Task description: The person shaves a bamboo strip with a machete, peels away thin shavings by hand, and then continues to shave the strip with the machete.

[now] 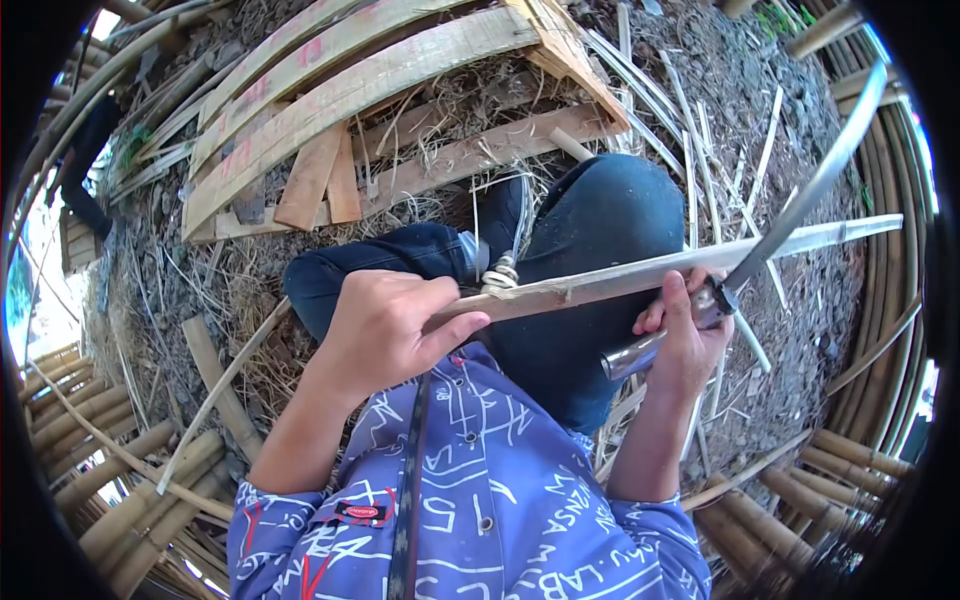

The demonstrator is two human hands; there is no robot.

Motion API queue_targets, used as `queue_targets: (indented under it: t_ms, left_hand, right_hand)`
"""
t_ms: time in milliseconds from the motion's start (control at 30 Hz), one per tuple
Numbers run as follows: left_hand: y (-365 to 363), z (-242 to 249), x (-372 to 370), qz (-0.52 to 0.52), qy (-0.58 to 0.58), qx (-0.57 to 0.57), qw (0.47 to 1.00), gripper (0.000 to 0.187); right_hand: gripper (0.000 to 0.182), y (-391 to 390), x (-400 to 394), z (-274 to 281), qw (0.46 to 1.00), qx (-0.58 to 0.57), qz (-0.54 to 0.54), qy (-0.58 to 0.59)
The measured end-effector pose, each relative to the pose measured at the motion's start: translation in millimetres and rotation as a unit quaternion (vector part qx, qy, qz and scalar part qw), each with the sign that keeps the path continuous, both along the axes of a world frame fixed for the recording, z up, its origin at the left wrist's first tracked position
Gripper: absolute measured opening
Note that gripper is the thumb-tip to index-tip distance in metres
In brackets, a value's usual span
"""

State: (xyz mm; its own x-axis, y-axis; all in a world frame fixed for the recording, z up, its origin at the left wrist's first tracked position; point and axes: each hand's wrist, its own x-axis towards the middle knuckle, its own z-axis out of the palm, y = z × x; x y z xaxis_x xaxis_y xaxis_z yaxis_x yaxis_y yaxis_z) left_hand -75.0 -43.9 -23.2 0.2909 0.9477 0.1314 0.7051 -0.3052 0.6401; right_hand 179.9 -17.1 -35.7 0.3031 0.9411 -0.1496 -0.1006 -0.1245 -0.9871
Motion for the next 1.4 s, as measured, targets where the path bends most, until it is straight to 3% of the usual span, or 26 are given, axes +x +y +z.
queue_targets:
  t_ms: [67,167,200,300,400,467,533,667,800,867,933,967,1067,1133,1200,1233,1400]
  left_hand:
    - [0.3,4.6,-0.1,-0.002,0.005,-0.030,1.000,0.035]
    - [1.9,15.8,-5.1,-0.051,0.065,-0.201,0.976,0.036]
    - [2.5,16.7,-8.1,-0.048,0.062,-0.201,0.976,0.036]
    - [19.2,19.8,-14.8,-0.085,-0.008,-0.371,0.925,0.059]
    - [43.5,6.4,-16.5,-0.106,-0.186,-0.439,0.872,0.053]
    - [52.9,-0.1,-9.6,-0.095,-0.210,-0.472,0.851,0.045]
    - [58.6,-10.0,-4.4,-0.129,-0.306,-0.533,0.778,0.039]
    - [62.2,-11.9,1.0,-0.125,-0.331,-0.557,0.752,0.032]
    - [56.4,-21.7,15.1,-0.113,-0.370,-0.548,0.742,0.026]
    - [59.1,-26.6,17.2,-0.070,-0.329,-0.447,0.829,0.022]
    - [62.2,-15.6,14.4,-0.021,-0.362,-0.430,0.827,0.022]
    - [62.3,-8.1,8.9,-0.036,-0.416,-0.461,0.783,0.030]
    - [43.7,7.0,-12.1,-0.116,-0.441,-0.474,0.753,0.040]
    - [32.4,12.6,-26.3,-0.164,-0.365,-0.459,0.793,0.047]
    - [21.5,21.0,-34.4,-0.175,-0.273,-0.497,0.805,0.042]
    - [14.8,16.6,-36.0,-0.204,-0.217,-0.441,0.847,0.035]
    - [-2.6,24.9,-33.1,-0.171,-0.191,-0.484,0.836,0.028]
  right_hand:
    - [0.021,-1.5,-3.5,-5.1,1.000,-0.010,-0.010,-0.010]
    - [0.023,-3.2,-9.2,-4.9,0.999,0.017,-0.032,-0.018]
    - [0.023,-3.7,-10.0,-4.6,0.999,0.017,-0.028,-0.019]
    - [0.024,-4.7,-8.3,-6.8,0.999,0.033,0.004,-0.040]
    - [0.025,-4.0,-5.1,-10.7,0.999,0.040,0.003,-0.018]
    - [0.025,-4.4,-5.5,-8.9,0.999,0.032,0.007,-0.020]
    - [0.024,-4.2,-4.3,-10.3,0.999,0.043,0.010,-0.025]
    - [0.024,-2.9,-3.2,-9.0,1.000,0.027,-0.003,-0.016]
    - [0.024,-0.7,0.6,-11.8,1.000,0.029,0.004,0.000]
    - [0.024,-1.3,1.5,-12.1,0.999,0.035,0.008,0.008]
    - [0.024,-2.5,3.0,-11.7,0.999,0.037,0.007,0.006]
    - [0.024,-2.4,3.6,-11.6,0.999,0.038,0.009,0.006]
    - [0.024,-2.4,3.2,-9.6,1.000,0.022,-0.015,0.016]
    - [0.024,-1.1,6.8,-11.3,0.999,0.028,-0.025,0.018]
    - [0.024,0.1,9.0,-11.9,0.999,0.028,-0.012,0.030]
    - [0.024,0.7,10.5,-12.2,0.999,0.029,-0.008,0.033]
    - [0.024,-2.6,8.0,-8.1,0.998,0.040,-0.016,0.034]
